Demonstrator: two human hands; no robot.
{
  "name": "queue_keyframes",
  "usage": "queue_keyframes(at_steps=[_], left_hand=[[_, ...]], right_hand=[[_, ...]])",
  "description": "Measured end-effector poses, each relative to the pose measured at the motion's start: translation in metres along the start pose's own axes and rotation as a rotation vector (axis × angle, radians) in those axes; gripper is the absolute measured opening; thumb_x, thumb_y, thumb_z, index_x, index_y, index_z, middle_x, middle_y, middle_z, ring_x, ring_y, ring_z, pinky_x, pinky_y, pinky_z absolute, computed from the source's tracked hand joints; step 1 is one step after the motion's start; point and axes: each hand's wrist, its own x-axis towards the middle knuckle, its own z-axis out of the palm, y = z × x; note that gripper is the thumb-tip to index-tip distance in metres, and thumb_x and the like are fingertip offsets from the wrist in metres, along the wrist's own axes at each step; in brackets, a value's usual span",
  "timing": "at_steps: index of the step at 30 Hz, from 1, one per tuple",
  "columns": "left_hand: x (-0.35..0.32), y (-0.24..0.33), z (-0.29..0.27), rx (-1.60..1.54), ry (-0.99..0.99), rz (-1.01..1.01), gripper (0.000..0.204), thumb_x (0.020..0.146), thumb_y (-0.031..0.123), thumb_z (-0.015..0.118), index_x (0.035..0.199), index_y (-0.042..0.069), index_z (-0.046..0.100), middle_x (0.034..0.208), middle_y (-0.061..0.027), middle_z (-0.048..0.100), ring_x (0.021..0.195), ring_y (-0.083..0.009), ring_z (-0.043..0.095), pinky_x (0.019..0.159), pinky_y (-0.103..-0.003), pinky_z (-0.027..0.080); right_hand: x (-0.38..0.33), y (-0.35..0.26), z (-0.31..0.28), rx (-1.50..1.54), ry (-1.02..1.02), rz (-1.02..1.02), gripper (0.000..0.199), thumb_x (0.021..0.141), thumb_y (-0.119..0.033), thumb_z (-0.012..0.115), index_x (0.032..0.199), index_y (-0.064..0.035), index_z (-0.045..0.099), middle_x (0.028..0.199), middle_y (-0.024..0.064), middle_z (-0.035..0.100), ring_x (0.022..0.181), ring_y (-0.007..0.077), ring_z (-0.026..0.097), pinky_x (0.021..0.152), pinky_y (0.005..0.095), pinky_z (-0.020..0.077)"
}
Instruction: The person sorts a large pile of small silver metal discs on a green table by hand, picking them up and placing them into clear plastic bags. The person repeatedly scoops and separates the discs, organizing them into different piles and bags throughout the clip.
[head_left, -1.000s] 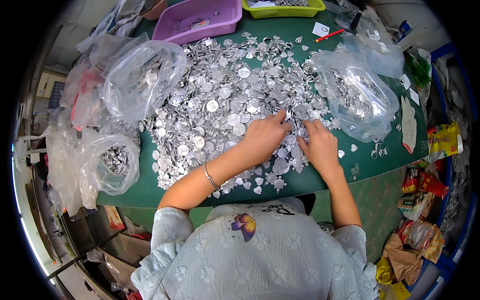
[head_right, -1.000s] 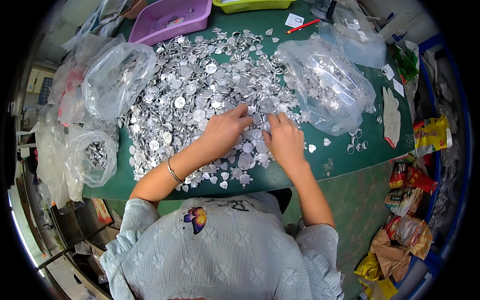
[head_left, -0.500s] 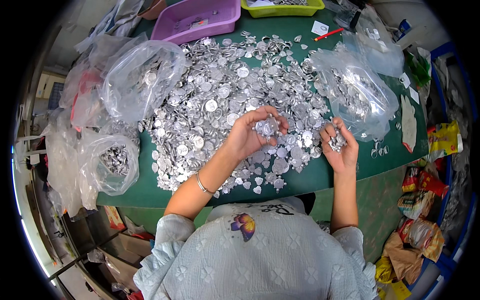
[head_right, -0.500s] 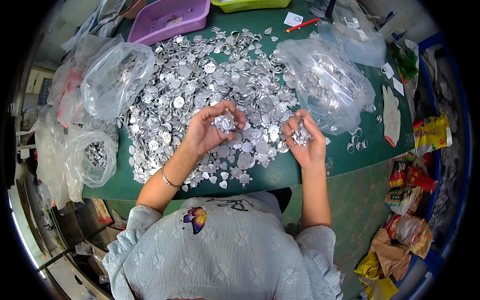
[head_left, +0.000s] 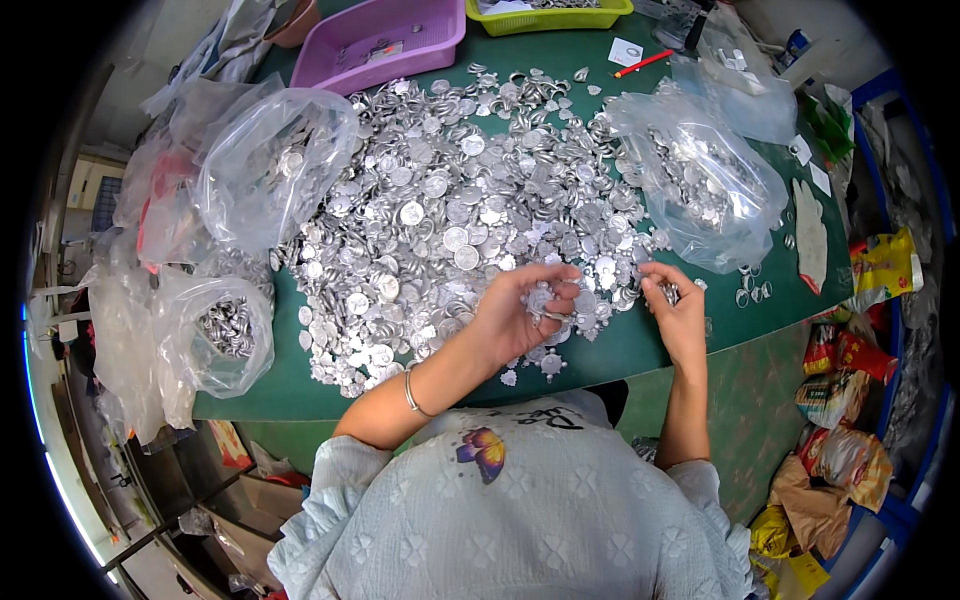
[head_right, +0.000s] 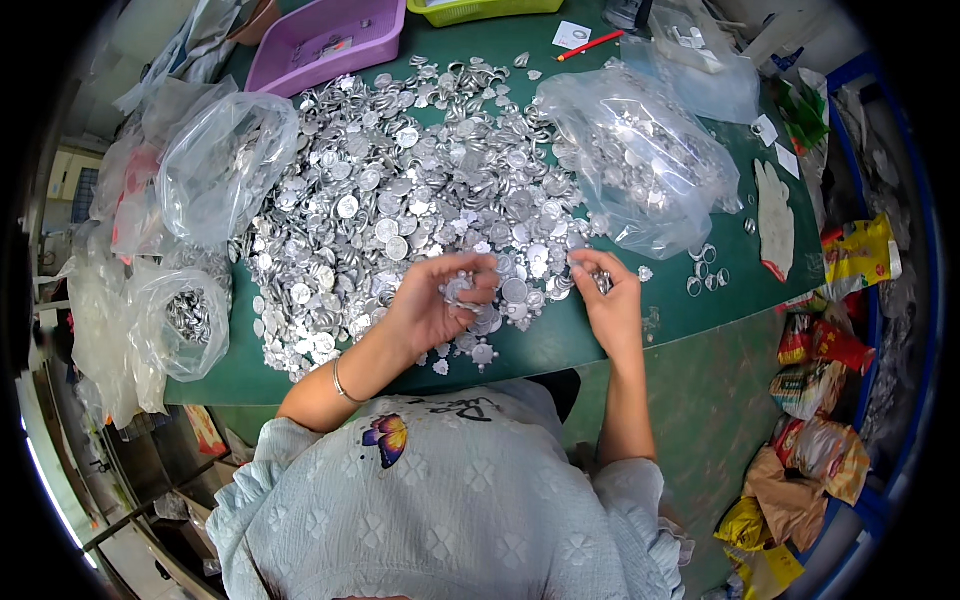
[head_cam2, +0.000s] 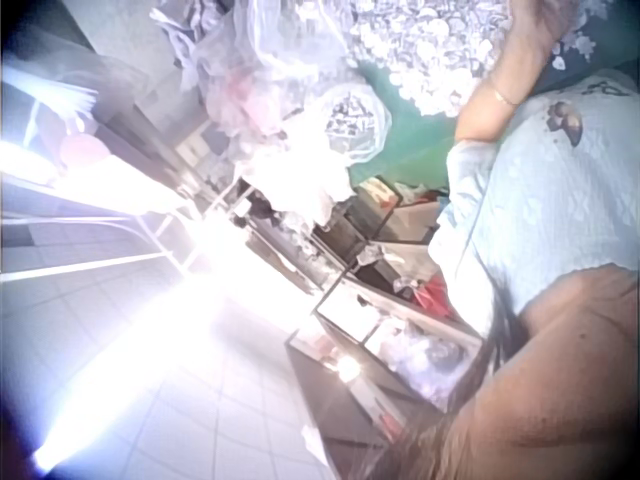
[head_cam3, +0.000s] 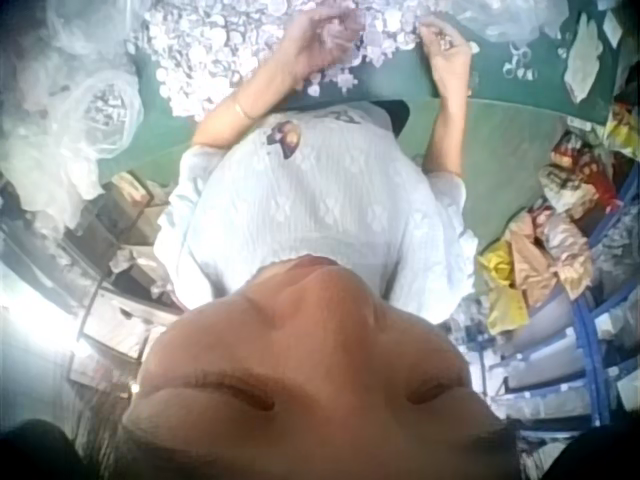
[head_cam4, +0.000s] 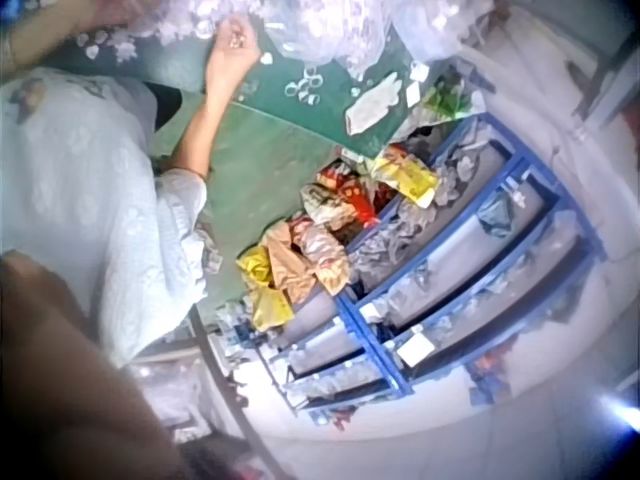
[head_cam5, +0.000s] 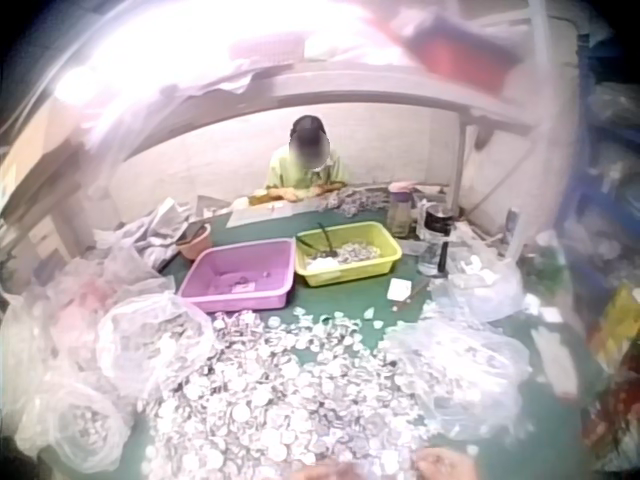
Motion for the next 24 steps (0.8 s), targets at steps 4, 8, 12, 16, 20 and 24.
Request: queue_keyframes(at_steps=[4,8,12,16,20,24], left_hand=[[-0.002,-0.015,0.001,0.048,-0.087,-0.022,0.031,0.072,-0.003,0.044,0.1,-0.007,0.056,0.126,-0.0273,0.047,0.118,-0.0324,0.049,0.092,-0.033,0.05],[-0.007,-0.022,0.006,0.013,0.03,-0.069,0.036,0.074,-0.005,0.044,0.108,-0.008,0.054,0.123,-0.0269,0.049,0.114,-0.0315,0.052,0.089,-0.034,0.052],[-0.005,-0.032,0.007,-0.017,0.051,-0.064,0.033,0.081,-0.002,0.048,0.113,-0.006,0.052,0.116,-0.0246,0.053,0.098,-0.0269,0.059,0.079,-0.031,0.055],[-0.008,-0.039,0.005,0.026,0.122,-0.09,0.03,0.086,0.005,0.052,0.115,-0.001,0.05,0.111,-0.0175,0.055,0.076,-0.0152,0.057,0.062,-0.022,0.055],[0.002,-0.045,-0.032,0.026,-0.065,-0.095,0.034,0.082,0.006,0.057,0.115,0.003,0.05,0.108,-0.011,0.057,0.078,-0.0107,0.055,0.058,-0.021,0.048],[-0.006,-0.046,-0.01,-0.03,0.054,-0.071,0.037,0.078,-0.004,0.051,0.114,0.002,0.048,0.111,-0.013,0.055,0.075,-0.0124,0.054,0.055,-0.02,0.048]], right_hand=[[0.002,0.003,0.003,-0.588,0.273,-0.317,0.028,0.079,-0.002,0.058,0.106,-0.0041,0.06,0.103,0.014,0.059,0.089,0.0331,0.059,0.075,0.0368,0.0467],[0.005,-0.002,0.014,-0.705,0.252,-0.302,0.035,0.079,-0.004,0.061,0.113,-0.0071,0.058,0.113,0.0123,0.057,0.08,0.035,0.061,0.068,0.0405,0.049],[0.009,-0.004,0.015,-0.794,0.202,-0.284,0.034,0.079,-0.005,0.061,0.112,-0.0078,0.058,0.114,0.012,0.057,0.081,0.0345,0.061,0.068,0.041,0.0494],[0.014,0.004,0.011,-0.792,0.229,-0.332,0.023,0.08,-0.007,0.06,0.103,-0.006,0.062,0.106,0.0129,0.061,0.083,0.0355,0.062,0.07,0.0409,0.0495],[0.016,0.005,0.008,-0.827,0.26,-0.406,0.014,0.081,-0.007,0.06,0.095,-0.0034,0.063,0.1,0.0139,0.064,0.083,0.0357,0.062,0.071,0.0395,0.0497],[0.018,0.008,0.006,-0.766,0.304,-0.468,0.014,0.079,-0.004,0.062,0.093,-0.0012,0.063,0.097,0.0161,0.064,0.082,0.0353,0.062,0.071,0.0381,0.0498]])
